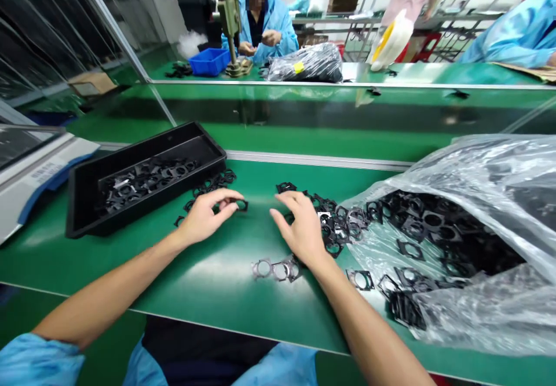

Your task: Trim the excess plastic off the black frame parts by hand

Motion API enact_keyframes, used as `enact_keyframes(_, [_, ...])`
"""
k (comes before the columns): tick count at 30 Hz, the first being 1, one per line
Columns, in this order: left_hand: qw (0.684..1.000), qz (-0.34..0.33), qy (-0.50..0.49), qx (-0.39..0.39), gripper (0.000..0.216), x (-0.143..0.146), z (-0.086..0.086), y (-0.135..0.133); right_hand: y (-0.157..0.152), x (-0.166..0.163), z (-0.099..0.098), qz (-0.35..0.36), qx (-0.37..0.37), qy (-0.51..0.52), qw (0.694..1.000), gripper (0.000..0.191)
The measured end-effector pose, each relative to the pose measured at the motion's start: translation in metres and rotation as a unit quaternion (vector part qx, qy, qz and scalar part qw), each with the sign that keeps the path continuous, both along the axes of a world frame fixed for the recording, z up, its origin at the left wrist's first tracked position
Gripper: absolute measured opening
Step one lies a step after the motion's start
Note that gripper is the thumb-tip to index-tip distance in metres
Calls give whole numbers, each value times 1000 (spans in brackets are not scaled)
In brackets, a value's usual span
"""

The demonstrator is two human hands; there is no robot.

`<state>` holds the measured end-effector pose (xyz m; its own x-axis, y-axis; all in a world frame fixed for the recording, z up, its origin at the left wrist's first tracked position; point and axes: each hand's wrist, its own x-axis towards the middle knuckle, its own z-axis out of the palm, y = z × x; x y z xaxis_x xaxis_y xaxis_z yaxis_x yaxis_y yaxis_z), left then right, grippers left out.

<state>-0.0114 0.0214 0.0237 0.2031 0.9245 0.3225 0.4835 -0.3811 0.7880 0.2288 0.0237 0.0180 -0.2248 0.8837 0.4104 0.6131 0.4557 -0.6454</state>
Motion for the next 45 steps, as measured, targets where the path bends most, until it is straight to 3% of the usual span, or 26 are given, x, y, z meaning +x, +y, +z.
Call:
enact_keyframes(2, [998, 51, 23, 20, 24, -21, 8, 11, 12, 9, -6, -27, 46, -111, 992, 36])
enact_keyframes(5, [983, 142, 87, 74, 27, -65, 20, 31, 23, 17, -12, 5, 47, -203, 978, 36])
enact_keyframes(8, [945, 243, 193, 97, 27, -111, 29, 49, 24, 16, -12, 22, 49, -219, 974, 29])
enact_keyframes(12, [912, 257, 303, 100, 26, -138, 34, 49, 23, 13, -10, 2, 60, -202, 978, 22])
enact_keyframes(17, [909, 120, 335, 218, 23, -100, 23, 12, 16, 8, -12, 1, 75, -118, 990, 19])
enact_keyframes(22, [912, -53, 365, 183, 20, -67, 0, -7, 3, -4, -15, 53, 37, -90, 994, 28])
enact_keyframes(26, [929, -51, 352, 107, 17, -69, -10, 0, -4, -11, -16, 76, 28, -82, 993, 35])
enact_keyframes(30, [939, -50, 331, 84, 11, -66, -10, 9, -7, -14, -15, 97, 48, -57, 992, 32])
enact_keyframes(38, [966, -102, 219, 96, 13, -14, -15, 22, -12, -20, -14, 120, -18, 12, 993, 30])
enact_keyframes(40, [980, -109, 156, 60, 17, 0, -13, 23, -13, -20, -13, 108, -32, 45, 993, 31])
enact_keyframes(42, [990, -128, 61, -28, 24, 10, -13, 21, -15, -20, -12, 96, -38, 81, 991, 30])
enact_keyframes(45, [965, -154, -94, -190, 31, 19, -18, 15, -20, -19, -7, 88, -46, 121, 988, 27])
